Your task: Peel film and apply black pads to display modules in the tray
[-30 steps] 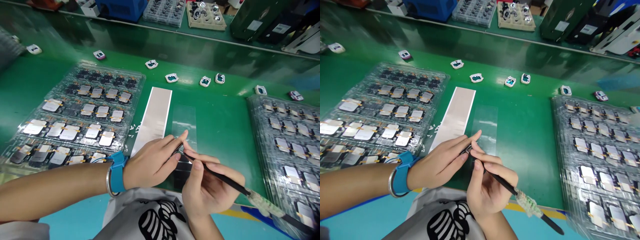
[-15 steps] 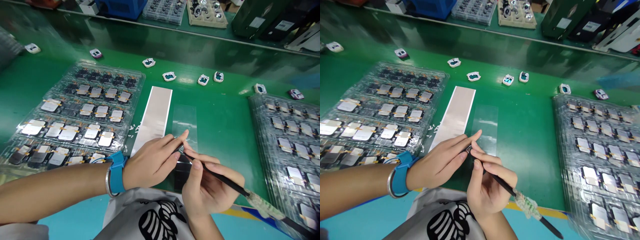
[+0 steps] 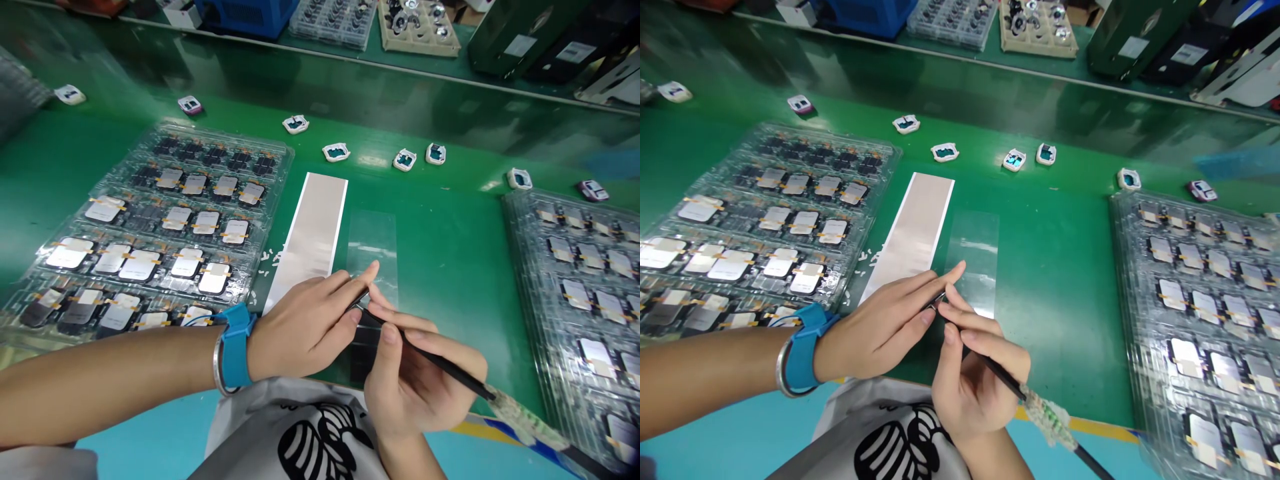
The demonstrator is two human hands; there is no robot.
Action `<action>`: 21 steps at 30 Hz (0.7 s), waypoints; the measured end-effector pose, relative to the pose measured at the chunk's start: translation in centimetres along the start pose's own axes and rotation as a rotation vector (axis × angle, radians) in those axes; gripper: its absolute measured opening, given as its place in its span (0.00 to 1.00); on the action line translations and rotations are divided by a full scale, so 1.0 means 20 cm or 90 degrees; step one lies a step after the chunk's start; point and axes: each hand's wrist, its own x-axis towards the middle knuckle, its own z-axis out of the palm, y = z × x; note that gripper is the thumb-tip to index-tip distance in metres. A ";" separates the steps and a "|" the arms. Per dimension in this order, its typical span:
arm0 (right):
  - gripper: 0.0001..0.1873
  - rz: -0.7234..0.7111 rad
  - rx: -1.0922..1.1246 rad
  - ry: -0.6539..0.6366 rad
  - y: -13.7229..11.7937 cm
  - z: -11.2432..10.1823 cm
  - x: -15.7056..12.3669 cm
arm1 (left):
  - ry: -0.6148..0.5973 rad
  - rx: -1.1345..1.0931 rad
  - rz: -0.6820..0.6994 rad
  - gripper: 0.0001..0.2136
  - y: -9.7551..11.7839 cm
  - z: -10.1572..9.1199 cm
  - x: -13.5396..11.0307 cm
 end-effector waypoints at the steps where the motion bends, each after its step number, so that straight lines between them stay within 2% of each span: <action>1: 0.19 0.002 -0.004 0.000 0.00 0.00 0.00 | 0.001 0.000 0.002 0.25 0.00 0.00 0.00; 12: 0.19 -0.002 -0.010 0.006 0.00 0.00 0.00 | 0.001 0.014 0.000 0.25 0.01 -0.01 0.00; 18: 0.17 -0.021 -0.031 0.061 0.00 0.00 0.01 | 0.022 0.113 0.027 0.21 0.00 0.00 0.02; 21: 0.18 -0.027 -0.048 0.045 0.01 0.00 0.00 | 0.034 0.168 0.030 0.22 -0.01 0.00 0.02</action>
